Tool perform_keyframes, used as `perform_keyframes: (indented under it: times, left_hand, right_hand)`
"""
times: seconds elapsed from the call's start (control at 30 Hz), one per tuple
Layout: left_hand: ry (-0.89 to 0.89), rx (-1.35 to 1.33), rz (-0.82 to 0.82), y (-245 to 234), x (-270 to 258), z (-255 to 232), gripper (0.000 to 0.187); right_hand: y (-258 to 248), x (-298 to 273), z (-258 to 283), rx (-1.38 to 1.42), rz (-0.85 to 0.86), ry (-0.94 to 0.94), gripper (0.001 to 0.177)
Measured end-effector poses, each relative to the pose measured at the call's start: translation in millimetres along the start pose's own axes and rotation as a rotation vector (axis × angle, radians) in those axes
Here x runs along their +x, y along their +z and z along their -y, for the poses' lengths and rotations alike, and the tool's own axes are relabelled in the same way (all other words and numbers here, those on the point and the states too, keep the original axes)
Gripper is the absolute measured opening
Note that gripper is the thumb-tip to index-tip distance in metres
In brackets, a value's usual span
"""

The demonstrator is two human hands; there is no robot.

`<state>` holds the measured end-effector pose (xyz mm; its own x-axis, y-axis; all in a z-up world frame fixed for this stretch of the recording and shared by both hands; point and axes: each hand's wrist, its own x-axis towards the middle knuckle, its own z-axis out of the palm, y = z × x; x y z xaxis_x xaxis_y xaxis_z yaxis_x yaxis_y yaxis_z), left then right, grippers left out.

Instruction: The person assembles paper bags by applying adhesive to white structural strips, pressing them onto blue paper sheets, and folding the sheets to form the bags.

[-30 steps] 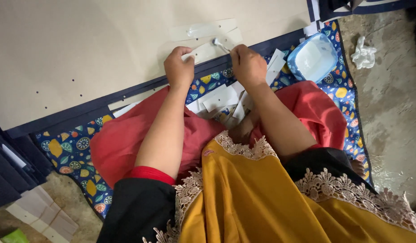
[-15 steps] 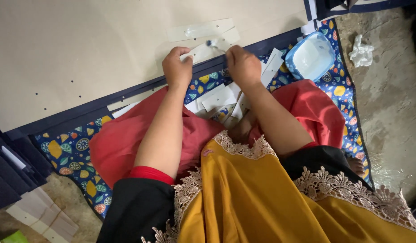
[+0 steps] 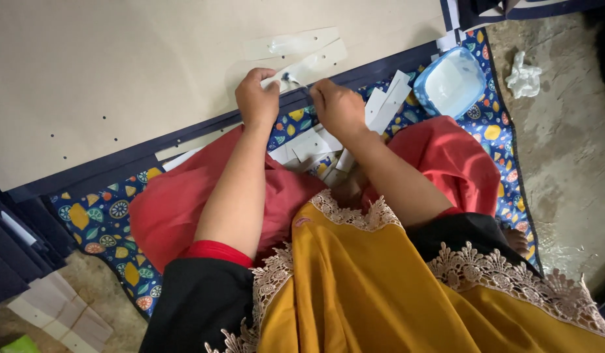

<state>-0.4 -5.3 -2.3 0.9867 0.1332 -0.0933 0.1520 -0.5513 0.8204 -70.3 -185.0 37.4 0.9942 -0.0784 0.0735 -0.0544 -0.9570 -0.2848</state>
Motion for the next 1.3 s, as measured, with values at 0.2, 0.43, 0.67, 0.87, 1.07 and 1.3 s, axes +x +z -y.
perform_keyframes:
  times: [0.2, 0.43, 0.67, 0.87, 1.07, 1.3]
  left_hand:
    - [0.04, -0.073, 0.063, -12.0, -0.7, -6.1, 0.014]
    - [0.054, -0.086, 0.039, -6.9, 1.6, 1.4, 0.015]
    - [0.083, -0.154, 0.085, -17.1, -2.8, -13.4, 0.015]
    - [0.385, -0.239, 0.113, -24.4, -11.4, -40.9, 0.021]
    - [0.659, -0.16, 0.133, -42.5, -20.9, -54.6, 0.029]
    - [0.833, -0.069, -0.04, -31.3, -18.7, -45.3, 0.022]
  right_hand:
    - [-22.7, 21.5, -24.2, 0.129, -0.036, 0.006, 0.024]
    - [-26.1, 2.7, 6.7, 0.108, 0.234, 0.098, 0.029]
    - [-115.1, 11.9, -101.3, 0.125, 0.025, 0.285, 0.025]
    - [-132.2, -73.1, -275.6, -0.309, -0.082, 0.657, 0.026]
    - [-125.5, -90.4, -284.7, -0.195, 0.11, 0.81, 0.027]
    - [-139.5, -83.1, -263.6, -0.19, -0.466, 0.323, 0.019]
